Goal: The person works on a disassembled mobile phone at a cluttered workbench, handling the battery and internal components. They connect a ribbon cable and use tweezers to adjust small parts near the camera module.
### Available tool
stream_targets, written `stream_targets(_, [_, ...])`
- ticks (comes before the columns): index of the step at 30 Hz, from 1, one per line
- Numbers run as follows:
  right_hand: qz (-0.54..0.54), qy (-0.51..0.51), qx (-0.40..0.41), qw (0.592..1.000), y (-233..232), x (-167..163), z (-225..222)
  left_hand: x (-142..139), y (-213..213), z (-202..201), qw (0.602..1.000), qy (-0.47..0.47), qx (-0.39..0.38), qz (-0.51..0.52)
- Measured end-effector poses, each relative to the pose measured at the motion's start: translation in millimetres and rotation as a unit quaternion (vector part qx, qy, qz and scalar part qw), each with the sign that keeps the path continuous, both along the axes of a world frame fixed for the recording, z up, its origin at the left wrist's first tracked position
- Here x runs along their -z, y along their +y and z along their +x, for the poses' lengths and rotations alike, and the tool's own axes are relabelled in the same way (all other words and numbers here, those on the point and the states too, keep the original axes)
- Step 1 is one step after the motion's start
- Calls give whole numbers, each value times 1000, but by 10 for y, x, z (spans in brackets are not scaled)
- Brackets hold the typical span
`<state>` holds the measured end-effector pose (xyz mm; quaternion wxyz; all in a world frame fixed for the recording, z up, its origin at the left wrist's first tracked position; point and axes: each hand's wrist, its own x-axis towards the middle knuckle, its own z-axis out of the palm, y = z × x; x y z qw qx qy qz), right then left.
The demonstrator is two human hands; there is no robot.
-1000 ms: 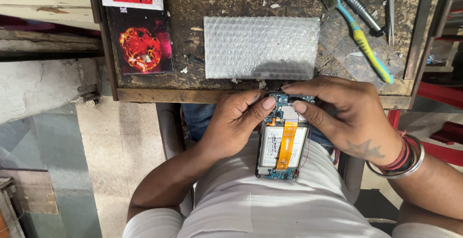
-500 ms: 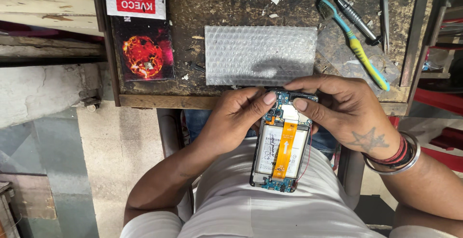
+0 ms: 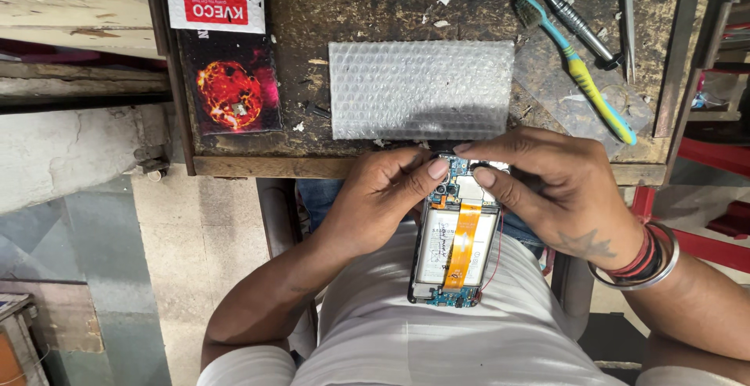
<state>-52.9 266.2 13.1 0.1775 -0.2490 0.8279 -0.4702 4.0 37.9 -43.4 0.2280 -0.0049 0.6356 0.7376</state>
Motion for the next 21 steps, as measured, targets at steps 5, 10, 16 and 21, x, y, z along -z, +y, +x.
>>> stream_targets(5, [12,77,-9,997,-15,-36,32,-16,20,-3,1000,-18,-2,11])
stream_targets(10, [67,149,-30,986,5,-33,58,1,40,-12,999,-32,-2,36])
stream_targets(16, [72,159,-28,984,35,-18,76,14,50,9,997,-55,-4,55])
stream_targets(21, [83,167,-31,982,42,-26,81,13,41,-7,995,-60,-6,77])
